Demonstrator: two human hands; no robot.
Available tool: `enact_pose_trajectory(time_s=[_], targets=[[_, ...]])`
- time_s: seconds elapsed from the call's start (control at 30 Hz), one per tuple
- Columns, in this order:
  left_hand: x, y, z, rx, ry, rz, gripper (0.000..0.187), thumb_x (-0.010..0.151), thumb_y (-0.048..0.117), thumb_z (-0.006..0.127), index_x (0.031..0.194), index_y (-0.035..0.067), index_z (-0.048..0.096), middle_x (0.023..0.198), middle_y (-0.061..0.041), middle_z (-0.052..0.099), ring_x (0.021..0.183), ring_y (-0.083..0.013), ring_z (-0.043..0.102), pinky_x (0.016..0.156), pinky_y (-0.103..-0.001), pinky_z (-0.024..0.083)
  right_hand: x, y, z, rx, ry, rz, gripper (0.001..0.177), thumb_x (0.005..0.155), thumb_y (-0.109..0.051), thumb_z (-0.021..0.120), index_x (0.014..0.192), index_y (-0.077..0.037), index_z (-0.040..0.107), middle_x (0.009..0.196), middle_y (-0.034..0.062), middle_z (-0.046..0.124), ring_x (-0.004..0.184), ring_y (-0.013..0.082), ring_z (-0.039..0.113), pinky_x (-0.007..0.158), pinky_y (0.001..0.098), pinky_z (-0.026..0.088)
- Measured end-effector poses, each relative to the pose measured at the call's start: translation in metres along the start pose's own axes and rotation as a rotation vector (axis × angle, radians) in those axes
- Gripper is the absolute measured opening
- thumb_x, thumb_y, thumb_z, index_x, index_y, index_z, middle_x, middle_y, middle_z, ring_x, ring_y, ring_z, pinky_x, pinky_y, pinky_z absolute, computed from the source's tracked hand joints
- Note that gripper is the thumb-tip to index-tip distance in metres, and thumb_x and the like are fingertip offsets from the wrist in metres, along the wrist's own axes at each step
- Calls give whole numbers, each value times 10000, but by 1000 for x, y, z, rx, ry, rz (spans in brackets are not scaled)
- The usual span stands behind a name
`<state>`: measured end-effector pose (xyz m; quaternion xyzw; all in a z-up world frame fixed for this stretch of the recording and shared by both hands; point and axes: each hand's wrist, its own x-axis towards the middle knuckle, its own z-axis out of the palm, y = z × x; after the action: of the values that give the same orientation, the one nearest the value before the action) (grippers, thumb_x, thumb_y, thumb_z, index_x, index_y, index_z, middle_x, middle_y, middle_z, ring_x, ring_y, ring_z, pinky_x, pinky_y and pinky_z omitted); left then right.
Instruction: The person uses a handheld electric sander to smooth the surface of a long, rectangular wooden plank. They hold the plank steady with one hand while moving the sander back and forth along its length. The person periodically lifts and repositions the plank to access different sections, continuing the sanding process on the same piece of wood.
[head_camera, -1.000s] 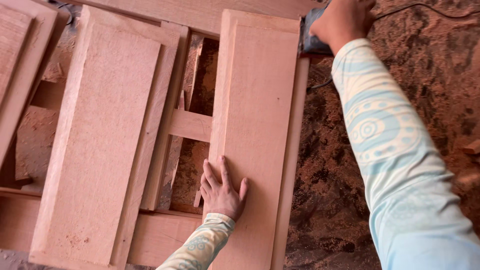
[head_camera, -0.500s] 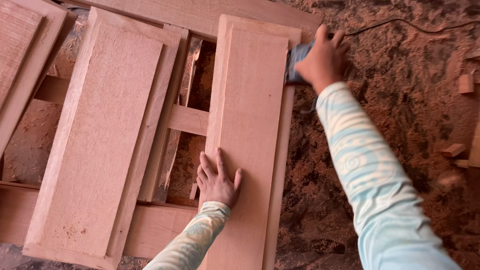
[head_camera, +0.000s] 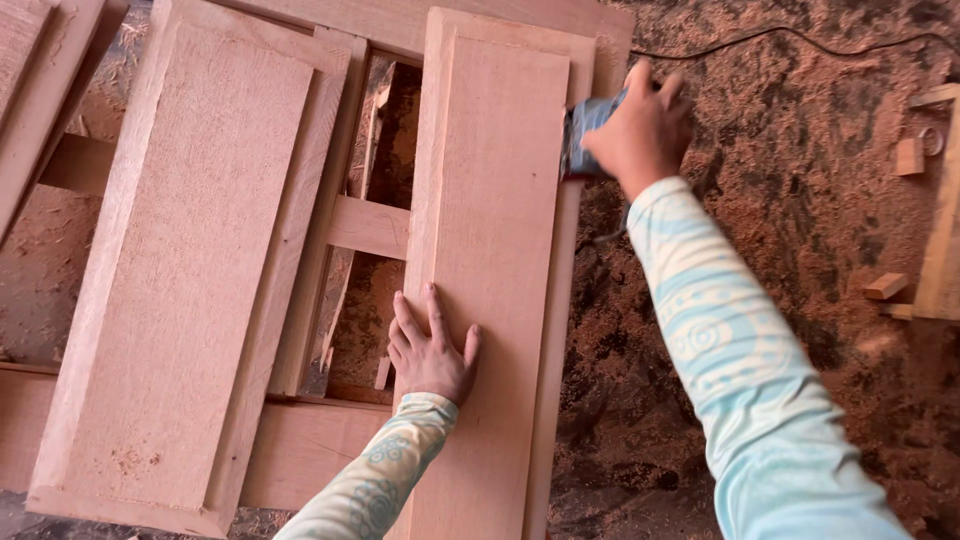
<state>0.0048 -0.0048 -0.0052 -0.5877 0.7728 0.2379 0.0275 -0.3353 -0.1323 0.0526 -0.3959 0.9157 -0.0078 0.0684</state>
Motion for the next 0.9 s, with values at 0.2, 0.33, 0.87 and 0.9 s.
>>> enact_pose_trajectory(time_s=[0.2, 0.33, 0.87, 0.9], targets=[[1, 0, 0, 10, 17, 0, 924, 867, 598, 598, 1597, 154, 248, 1592, -316, 195, 1341, -466, 352, 1096, -558, 326, 87, 11, 22, 54, 88, -104, 835, 683, -387, 986, 1326, -59, 565, 1362, 324, 482, 1164, 531, 535, 856, 575, 556], [1, 2, -6, 16, 18, 9, 925, 873, 599, 594, 1593, 131, 249, 1575, -337, 200, 1335, -483, 352, 1081, -567, 338, 138, 18, 40, 48, 43, -184, 623, 841, -431, 927, 1172, 41, 690, 1086, 358, 645, 911, 507, 664, 824, 543, 571], [3, -1, 5, 69, -17, -8, 923, 909, 638, 537, 1628, 179, 185, 1610, -316, 156, 1349, -457, 342, 1096, -572, 319, -58, 11, 2, 60, -88, -3, 838, 682, -273, 932, 1334, -131, 425, 1429, 285, 372, 1308, 541, 414, 911, 616, 550], [1, -2, 8, 54, 0, 5, 922, 913, 636, 538, 1633, 179, 188, 1617, -313, 161, 1350, -457, 348, 1092, -572, 328, -79, 12, -2, 130, -126, 38, 836, 669, -238, 917, 1328, -136, 414, 1440, 282, 350, 1305, 525, 411, 853, 608, 587]])
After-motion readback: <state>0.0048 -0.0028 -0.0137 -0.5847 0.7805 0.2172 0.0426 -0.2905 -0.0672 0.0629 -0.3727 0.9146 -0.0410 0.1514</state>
